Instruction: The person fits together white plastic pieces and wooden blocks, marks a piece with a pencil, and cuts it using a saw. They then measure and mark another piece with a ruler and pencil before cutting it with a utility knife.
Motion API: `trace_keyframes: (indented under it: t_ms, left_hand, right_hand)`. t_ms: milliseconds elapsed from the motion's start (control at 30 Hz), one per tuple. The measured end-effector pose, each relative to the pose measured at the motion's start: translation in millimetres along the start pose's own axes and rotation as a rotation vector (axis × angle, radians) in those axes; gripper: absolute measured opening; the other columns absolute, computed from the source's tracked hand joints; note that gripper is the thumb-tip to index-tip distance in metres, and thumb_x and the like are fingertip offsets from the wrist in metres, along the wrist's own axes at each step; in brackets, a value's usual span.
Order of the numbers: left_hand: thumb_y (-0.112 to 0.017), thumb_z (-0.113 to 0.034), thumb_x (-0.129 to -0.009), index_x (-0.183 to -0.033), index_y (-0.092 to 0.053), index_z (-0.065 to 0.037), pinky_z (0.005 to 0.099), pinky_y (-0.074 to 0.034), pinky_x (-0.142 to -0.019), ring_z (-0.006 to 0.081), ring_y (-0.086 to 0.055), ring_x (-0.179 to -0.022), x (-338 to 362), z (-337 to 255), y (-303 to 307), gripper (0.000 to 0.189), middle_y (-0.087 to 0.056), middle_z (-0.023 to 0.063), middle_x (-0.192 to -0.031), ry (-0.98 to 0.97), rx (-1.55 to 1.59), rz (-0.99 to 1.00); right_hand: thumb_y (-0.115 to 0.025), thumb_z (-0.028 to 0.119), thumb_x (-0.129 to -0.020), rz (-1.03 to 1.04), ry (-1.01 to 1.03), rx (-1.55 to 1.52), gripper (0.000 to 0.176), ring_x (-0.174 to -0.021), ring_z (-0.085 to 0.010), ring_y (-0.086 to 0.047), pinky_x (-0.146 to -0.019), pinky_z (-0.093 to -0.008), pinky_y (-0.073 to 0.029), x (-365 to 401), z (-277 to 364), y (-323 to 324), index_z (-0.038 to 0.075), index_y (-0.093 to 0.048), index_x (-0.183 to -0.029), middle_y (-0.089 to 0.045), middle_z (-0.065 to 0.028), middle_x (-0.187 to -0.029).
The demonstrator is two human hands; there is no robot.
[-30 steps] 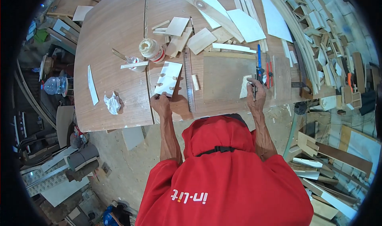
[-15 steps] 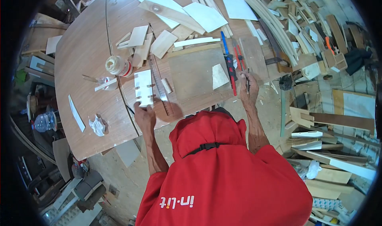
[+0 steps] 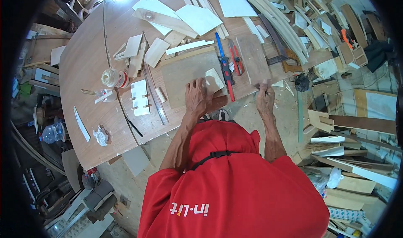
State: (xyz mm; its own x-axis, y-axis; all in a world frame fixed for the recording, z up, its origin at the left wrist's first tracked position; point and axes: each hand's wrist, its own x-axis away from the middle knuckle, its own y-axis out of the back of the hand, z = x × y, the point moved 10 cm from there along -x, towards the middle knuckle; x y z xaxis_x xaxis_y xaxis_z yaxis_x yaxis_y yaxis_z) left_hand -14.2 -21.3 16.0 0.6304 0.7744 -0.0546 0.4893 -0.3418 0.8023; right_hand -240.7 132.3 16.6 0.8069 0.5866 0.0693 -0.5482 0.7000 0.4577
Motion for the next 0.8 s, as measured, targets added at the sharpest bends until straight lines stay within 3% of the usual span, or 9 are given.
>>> trace_keyframes:
  t_ms: [33, 67, 133, 167, 400, 533, 600, 800]
  left_hand:
    - [-0.071, -0.019, -0.074, -0.125, -0.047, -0.004, 0.0459, -0.038, -0.097, 0.039, -0.045, -0.113, 0, -2, -4, 0.058, -0.051, 0.0185, -0.12, -0.003, -0.003, 0.002]
    - [-0.072, -0.022, -0.073, -0.125, -0.048, -0.006, 0.0467, -0.04, -0.095, 0.0361, -0.045, -0.114, 1, -1, -8, 0.06, -0.051, 0.0152, -0.12, 0.032, -0.061, 0.004]
    - [-0.073, -0.024, -0.071, -0.125, -0.048, -0.008, 0.0475, -0.041, -0.092, 0.0332, -0.045, -0.115, 7, 1, -16, 0.061, -0.051, 0.0118, -0.121, 0.066, -0.118, 0.012]
    - [-0.074, -0.026, -0.072, -0.124, -0.05, -0.01, 0.0479, -0.042, -0.091, 0.032, -0.045, -0.115, 8, 5, -18, 0.06, -0.051, 0.01, -0.121, 0.083, -0.14, -0.007]
    - [-0.07, -0.026, -0.077, -0.122, -0.056, -0.012, 0.0467, -0.043, -0.088, 0.031, -0.045, -0.114, 11, 12, -21, 0.049, -0.052, 0.0071, -0.12, 0.143, -0.192, -0.147]
    - [-0.068, -0.026, -0.078, -0.122, -0.056, -0.012, 0.0464, -0.042, -0.087, 0.0309, -0.046, -0.113, 8, 16, -24, 0.047, -0.052, 0.0073, -0.119, 0.173, -0.247, -0.154]
    - [-0.067, -0.026, -0.079, -0.122, -0.056, -0.012, 0.0461, -0.042, -0.087, 0.0312, -0.046, -0.112, 7, 18, -23, 0.046, -0.053, 0.0078, -0.119, 0.169, -0.223, -0.167]
    - [-0.067, -0.025, -0.079, -0.121, -0.056, -0.013, 0.0473, -0.042, -0.088, 0.0325, -0.045, -0.113, 8, 22, -26, 0.046, -0.053, 0.0084, -0.119, 0.15, -0.2, -0.214]
  right_hand:
    - [-0.041, 0.034, -0.101, 0.13, -0.141, -0.021, 0.034, -0.078, -0.0307, -0.062, -0.071, -0.0393, -0.048, 2, -12, -9, 0.003, -0.056, -0.1, -0.064, -0.0135, -0.077]
    - [-0.041, 0.034, -0.101, 0.126, -0.145, -0.023, 0.034, -0.078, -0.0307, -0.062, -0.071, -0.0393, -0.048, 0, -18, -10, 0.003, -0.056, -0.1, -0.064, -0.0135, -0.077]
    - [-0.047, 0.029, -0.098, 0.035, 0.133, 0.107, 0.029, -0.07, -0.0381, -0.062, -0.063, -0.0442, -0.047, -8, -2, -11, 0.002, -0.057, -0.095, -0.063, -0.0199, -0.077]
    - [-0.051, 0.026, -0.094, 0.041, 0.111, 0.136, 0.025, -0.075, -0.0424, -0.062, -0.064, -0.0465, -0.046, -12, -6, -15, 0.002, -0.057, -0.09, -0.062, -0.0236, -0.078]
    - [-0.057, 0.034, -0.089, 0.227, 0.134, 0.433, 0.031, -0.078, -0.0414, -0.063, -0.069, -0.0498, -0.046, -37, 1, -45, 0.004, -0.058, -0.088, -0.065, -0.0202, -0.077]
    - [-0.061, 0.038, -0.085, 0.194, 0.158, 0.51, 0.036, -0.079, -0.038, -0.064, -0.07, -0.048, -0.047, -49, 20, -51, 0.002, -0.063, -0.087, -0.066, -0.0197, -0.082]
    - [-0.061, 0.043, -0.082, 0.226, 0.169, 0.654, 0.044, -0.086, -0.0388, -0.064, -0.075, -0.0489, -0.049, -54, 31, -67, 0.002, -0.064, -0.095, -0.067, -0.0202, -0.091]
    - [-0.062, 0.043, -0.083, 0.334, 0.063, 0.769, 0.051, -0.094, -0.036, -0.066, -0.08, -0.0474, -0.052, -69, 17, -100, 0.0, -0.058, -0.108, -0.068, -0.0199, -0.096]
